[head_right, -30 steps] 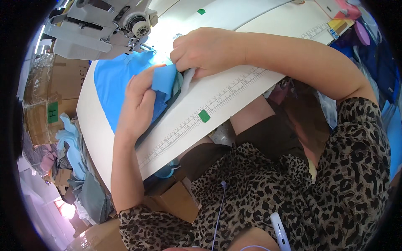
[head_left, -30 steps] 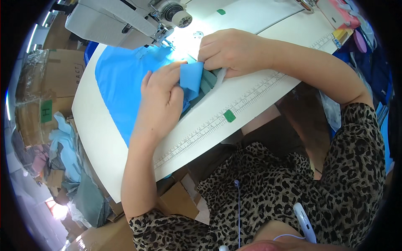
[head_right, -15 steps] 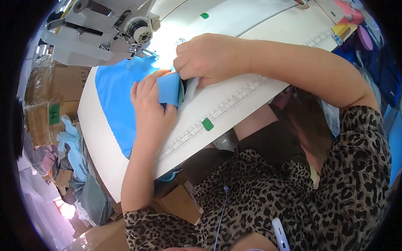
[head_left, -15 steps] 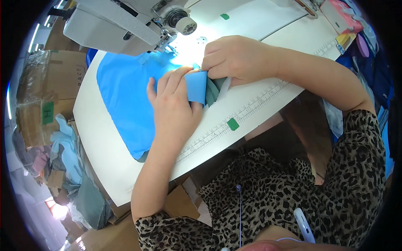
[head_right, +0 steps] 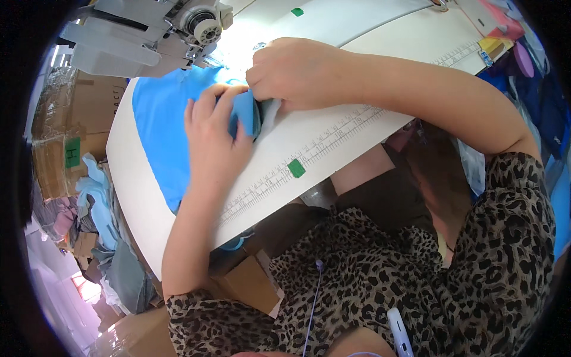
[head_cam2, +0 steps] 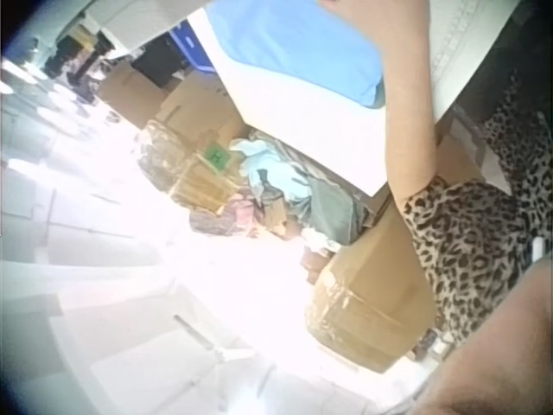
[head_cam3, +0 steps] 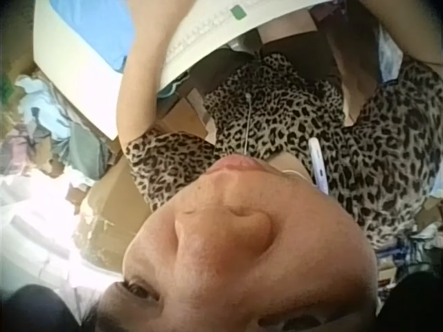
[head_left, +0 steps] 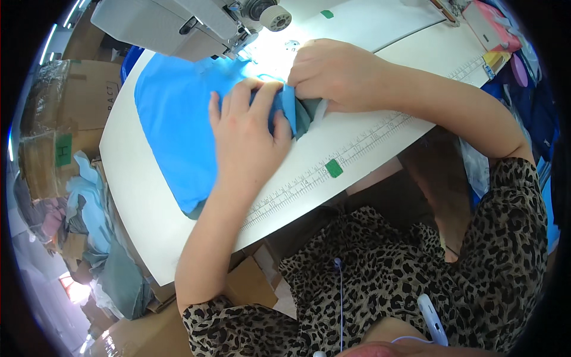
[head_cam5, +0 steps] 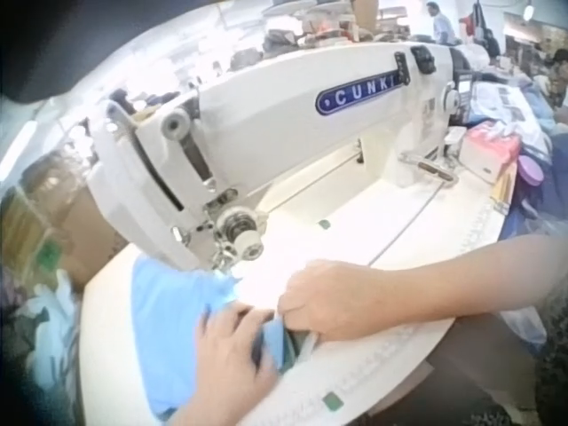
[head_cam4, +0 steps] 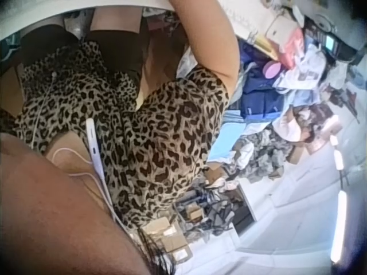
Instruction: Sewing fabric components using an industrial sewing machine and sorting finished bags.
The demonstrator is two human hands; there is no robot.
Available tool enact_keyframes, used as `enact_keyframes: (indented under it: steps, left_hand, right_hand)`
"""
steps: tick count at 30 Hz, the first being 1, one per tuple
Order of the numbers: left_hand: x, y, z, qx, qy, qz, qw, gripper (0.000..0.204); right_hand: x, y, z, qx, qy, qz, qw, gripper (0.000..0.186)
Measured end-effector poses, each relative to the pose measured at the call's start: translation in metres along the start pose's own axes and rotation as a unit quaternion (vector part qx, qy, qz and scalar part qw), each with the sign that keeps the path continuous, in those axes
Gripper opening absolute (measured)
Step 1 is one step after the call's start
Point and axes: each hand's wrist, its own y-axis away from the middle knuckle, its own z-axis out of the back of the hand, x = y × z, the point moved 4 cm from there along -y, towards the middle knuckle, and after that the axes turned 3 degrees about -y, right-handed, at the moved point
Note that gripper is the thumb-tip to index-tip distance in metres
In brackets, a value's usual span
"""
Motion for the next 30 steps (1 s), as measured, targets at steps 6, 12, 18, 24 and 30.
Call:
enact_keyframes:
  steps: [6,12,18,24,30]
  left_hand:
    - [0.021,-0.010,-0.003,-0.011,-0.051,-0.021,0.998,0.033]
    - [0.020,-0.011,0.000,0.017,-0.101,-0.016,0.995,0.030]
    - [0.011,0.001,0.005,0.002,0.102,0.087,0.991,0.026]
    - [0.024,0.002,0.001,-0.035,0.179,0.082,0.980,0.017]
    - [0.042,0.007,0.003,-0.073,0.366,0.239,0.896,0.012]
  right_hand:
    - [-0.008,-0.011,-0.009,0.028,-0.016,-0.066,0.997,0.017]
    - [-0.011,-0.012,-0.015,0.009,0.011,-0.084,0.996,0.018]
    - [-0.011,-0.005,-0.010,-0.004,-0.012,-0.070,0.997,0.016]
    - [-0.012,-0.001,-0.002,0.021,-0.032,-0.076,0.996,0.016]
    - [-0.006,-0.004,0.001,0.014,-0.062,-0.030,0.998,0.014]
